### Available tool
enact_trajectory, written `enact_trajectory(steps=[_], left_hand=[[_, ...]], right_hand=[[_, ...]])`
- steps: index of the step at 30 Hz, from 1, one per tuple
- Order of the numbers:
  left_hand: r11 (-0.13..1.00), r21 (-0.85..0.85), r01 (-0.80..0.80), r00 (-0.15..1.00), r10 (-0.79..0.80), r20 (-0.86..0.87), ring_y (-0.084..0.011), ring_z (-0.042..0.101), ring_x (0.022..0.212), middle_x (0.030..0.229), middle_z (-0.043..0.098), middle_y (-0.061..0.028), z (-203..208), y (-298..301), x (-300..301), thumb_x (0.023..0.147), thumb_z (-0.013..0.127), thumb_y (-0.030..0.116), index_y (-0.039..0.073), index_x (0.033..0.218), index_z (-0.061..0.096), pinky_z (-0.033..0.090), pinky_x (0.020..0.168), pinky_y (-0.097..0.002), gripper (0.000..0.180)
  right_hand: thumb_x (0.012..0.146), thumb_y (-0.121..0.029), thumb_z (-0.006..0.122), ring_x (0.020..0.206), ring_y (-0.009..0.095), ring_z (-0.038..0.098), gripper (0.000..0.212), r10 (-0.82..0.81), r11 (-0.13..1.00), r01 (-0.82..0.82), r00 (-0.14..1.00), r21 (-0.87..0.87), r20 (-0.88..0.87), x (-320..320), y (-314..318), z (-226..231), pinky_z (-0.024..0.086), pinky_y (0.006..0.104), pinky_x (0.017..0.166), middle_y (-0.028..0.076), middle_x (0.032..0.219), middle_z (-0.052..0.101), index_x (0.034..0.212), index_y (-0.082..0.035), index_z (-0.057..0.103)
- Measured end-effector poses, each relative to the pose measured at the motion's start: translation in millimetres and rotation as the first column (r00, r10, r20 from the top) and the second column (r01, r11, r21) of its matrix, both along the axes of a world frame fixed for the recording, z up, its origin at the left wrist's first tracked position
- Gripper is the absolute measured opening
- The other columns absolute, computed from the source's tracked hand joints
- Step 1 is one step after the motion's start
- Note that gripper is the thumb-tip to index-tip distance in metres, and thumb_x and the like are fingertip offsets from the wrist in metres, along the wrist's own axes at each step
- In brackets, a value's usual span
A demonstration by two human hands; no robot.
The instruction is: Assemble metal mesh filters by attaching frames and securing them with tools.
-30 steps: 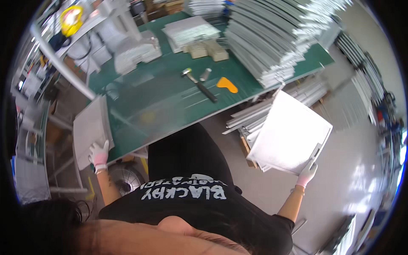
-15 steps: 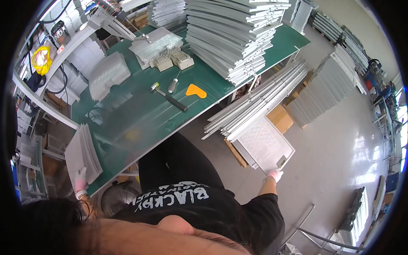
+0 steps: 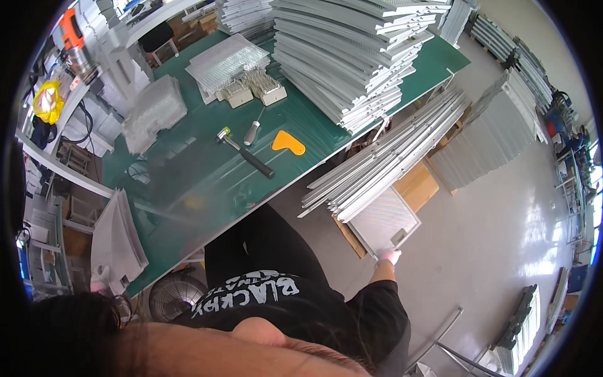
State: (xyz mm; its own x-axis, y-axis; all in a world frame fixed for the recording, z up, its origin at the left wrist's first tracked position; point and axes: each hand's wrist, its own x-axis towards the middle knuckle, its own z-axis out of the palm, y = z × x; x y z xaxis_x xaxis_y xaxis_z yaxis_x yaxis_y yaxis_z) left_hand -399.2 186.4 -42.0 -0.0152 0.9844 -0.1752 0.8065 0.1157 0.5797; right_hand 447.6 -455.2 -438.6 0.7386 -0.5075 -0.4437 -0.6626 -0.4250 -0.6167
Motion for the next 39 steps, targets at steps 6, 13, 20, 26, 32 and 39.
enact_trajectory(steps=[6, 13, 20, 26, 32, 39], left_hand=[[0.996, -0.036, 0.081, 0.927, -0.088, -0.364, -0.0403, 0.036, 0.138, 0.147, 0.036, -0.0331, -57.8, -54.9, 171.4, 0.086, 0.066, 0.049, -0.014, 0.141, 0.035, 0.029, 0.115, -0.0402, 0.089], [1.0, -0.008, -0.023, 0.909, 0.017, -0.416, -0.0443, 0.059, 0.113, 0.116, 0.06, -0.034, -26.8, -64.7, 144.9, 0.082, 0.068, 0.051, -0.012, 0.138, 0.038, 0.046, 0.098, -0.0454, 0.09], [0.991, -0.034, -0.132, 0.781, 0.083, -0.62, -0.0418, 0.043, 0.133, 0.143, 0.039, -0.0338, -20.1, -107.6, 216.2, 0.074, 0.072, 0.061, -0.008, 0.143, 0.034, 0.037, 0.11, -0.0429, 0.105], [0.97, -0.209, -0.121, 0.871, 0.003, -0.49, -0.0393, 0.04, 0.136, 0.147, 0.037, -0.0294, 49.3, -90.2, 197.0, 0.075, 0.067, 0.062, -0.004, 0.143, 0.036, 0.034, 0.112, -0.0421, 0.1], [0.987, 0.074, 0.142, 0.97, -0.124, -0.208, -0.0342, 0.059, 0.118, 0.122, 0.063, -0.0226, 82.9, -92.0, 147.4, 0.09, 0.057, 0.049, -0.002, 0.133, 0.053, 0.044, 0.099, -0.0391, 0.066], [0.921, 0.389, -0.032, 0.989, -0.027, 0.146, -0.0298, 0.063, 0.111, 0.122, 0.064, -0.0211, 101.0, -152.2, 213.5, 0.089, 0.063, 0.031, -0.002, 0.128, 0.056, 0.05, 0.092, -0.0346, 0.052]], right_hand=[[0.09, -0.026, 0.059, 0.113, 0.036, 0.06, 0.046, -0.065, 0.889, 0.023, 0.995, -0.457, -0.077, -3.9, 16.5, 29.1, 0.05, 0.0468, 0.095, 0.019, 0.127, 0.056, 0.132, -0.01, 0.051], [0.088, -0.012, 0.063, 0.122, 0.037, 0.051, 0.045, 0.424, 0.838, -0.135, 0.772, -0.529, 0.473, -1.1, 63.7, 90.9, 0.043, 0.0466, 0.103, 0.021, 0.13, 0.053, 0.129, 0.001, 0.053], [0.092, -0.006, 0.055, 0.127, 0.039, 0.044, 0.038, 0.561, 0.81, -0.328, 0.19, -0.486, 0.806, -7.3, 185.0, 214.8, 0.033, 0.0507, 0.109, 0.023, 0.134, 0.049, 0.128, 0.004, 0.052], [0.087, 0.005, 0.057, 0.131, 0.042, 0.041, 0.041, 0.562, 0.654, -0.555, -0.097, -0.513, 0.821, -38.0, 274.6, 283.0, 0.031, 0.0524, 0.11, 0.02, 0.131, 0.051, 0.127, 0.0, 0.052], [0.079, 0.006, 0.059, 0.127, 0.04, 0.044, 0.04, 0.554, 0.344, -0.678, -0.412, -0.649, 0.724, -82.3, 346.0, 319.7, 0.024, 0.0602, 0.112, 0.016, 0.123, 0.055, 0.118, -0.003, 0.056], [0.08, 0.0, 0.06, 0.11, 0.035, 0.058, 0.033, 0.402, -0.204, -0.873, -0.487, -0.442, 0.776, -161.2, 419.2, 348.7, 0.043, 0.0452, 0.1, 0.016, 0.114, 0.061, 0.113, -0.002, 0.061]])
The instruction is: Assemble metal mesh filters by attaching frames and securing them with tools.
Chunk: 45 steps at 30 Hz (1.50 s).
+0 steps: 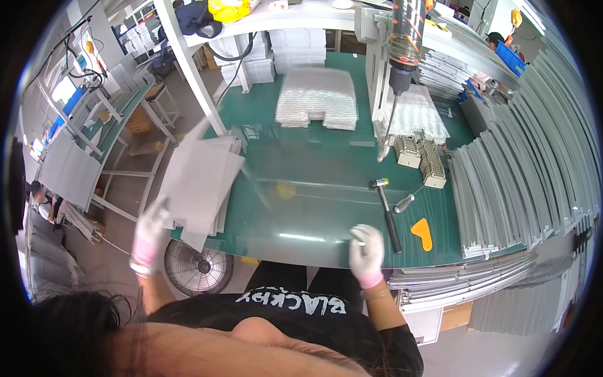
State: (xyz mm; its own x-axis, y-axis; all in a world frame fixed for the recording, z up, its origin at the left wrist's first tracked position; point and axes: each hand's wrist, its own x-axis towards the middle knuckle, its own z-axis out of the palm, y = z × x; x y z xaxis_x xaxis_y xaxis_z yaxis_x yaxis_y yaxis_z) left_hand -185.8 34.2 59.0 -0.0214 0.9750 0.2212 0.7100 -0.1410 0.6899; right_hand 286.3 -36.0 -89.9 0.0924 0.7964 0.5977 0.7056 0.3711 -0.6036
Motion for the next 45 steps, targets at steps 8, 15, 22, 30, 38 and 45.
enact_trajectory(steps=[8, 15, 22, 30, 38, 45], left_hand=[[0.898, -0.062, 0.436, 0.761, -0.405, -0.507, -0.038, 0.061, 0.109, 0.126, 0.057, -0.0262, -108.6, -39.2, 132.4, 0.082, 0.069, 0.037, 0.0, 0.137, 0.046, 0.048, 0.095, -0.0419, 0.07], [0.987, 0.095, 0.129, 0.991, -0.125, -0.046, -0.0208, 0.071, 0.079, 0.087, 0.072, -0.0158, -61.9, 9.1, 40.1, 0.086, 0.066, 0.02, -0.002, 0.124, 0.061, 0.056, 0.071, -0.0339, 0.044], [0.905, -0.179, 0.386, 0.875, -0.298, 0.381, -0.035, 0.048, 0.131, 0.138, 0.05, -0.0271, -111.5, 56.6, 57.0, 0.093, 0.06, 0.02, -0.007, 0.145, 0.031, 0.037, 0.109, -0.0381, 0.066], [0.935, -0.114, 0.337, 0.933, -0.316, 0.17, -0.042, 0.042, 0.133, 0.142, 0.041, -0.0327, -136.9, 20.2, 161.3, 0.089, 0.063, 0.025, -0.01, 0.145, 0.024, 0.033, 0.112, -0.0412, 0.077], [0.9, 0.063, 0.432, 0.899, -0.436, 0.051, -0.0403, 0.039, 0.136, 0.143, 0.04, -0.0312, -149.0, 18.1, 156.0, 0.093, 0.054, 0.02, -0.011, 0.142, 0.031, 0.029, 0.115, -0.0405, 0.062], [0.81, -0.028, 0.586, 0.795, -0.581, -0.175, -0.0394, 0.043, 0.131, 0.14, 0.048, -0.0201, -101.9, 49.8, 84.5, 0.091, 0.053, 0.017, 0.001, 0.128, 0.056, 0.034, 0.11, -0.0491, 0.041]], right_hand=[[0.099, -0.017, 0.054, 0.117, 0.025, 0.057, 0.048, 0.235, 0.707, -0.652, 0.581, -0.272, -0.779, -141.3, 67.0, -113.7, 0.049, 0.0401, 0.098, 0.016, 0.131, 0.053, 0.139, 0.002, 0.035], [0.094, -0.001, 0.051, 0.121, 0.021, 0.053, 0.05, -0.05, 0.803, -0.566, 0.253, -0.19, -0.966, -131.5, 62.8, -47.9, 0.043, 0.0327, 0.103, 0.014, 0.133, 0.052, 0.141, 0.006, 0.034], [0.092, 0.001, 0.048, 0.137, 0.027, 0.039, 0.064, -0.017, 0.937, -0.273, 0.592, -0.22, -0.806, -109.6, 49.6, -28.4, 0.029, 0.0352, 0.115, 0.021, 0.15, 0.035, 0.15, 0.007, 0.02], [0.084, -0.023, 0.071, 0.14, 0.04, 0.03, 0.085, -0.259, 0.875, 0.171, 0.956, -0.454, -0.14, -5.1, 33.2, -38.4, 0.024, 0.0411, 0.117, 0.03, 0.147, 0.032, 0.147, 0.009, 0.023], [0.084, 0.002, 0.06, 0.138, 0.026, 0.036, 0.072, -0.12, 0.963, -0.038, 0.825, -0.266, -0.553, 0.9, 32.5, 12.0, 0.026, 0.0354, 0.116, 0.02, 0.148, 0.037, 0.148, 0.008, 0.026], [0.085, 0.01, 0.045, 0.131, 0.023, 0.044, 0.068, 0.122, 0.987, -0.157, 0.603, 0.033, -0.789, -24.7, 55.2, 32.3, 0.031, 0.034, 0.112, 0.017, 0.144, 0.042, 0.148, 0.008, 0.022]])
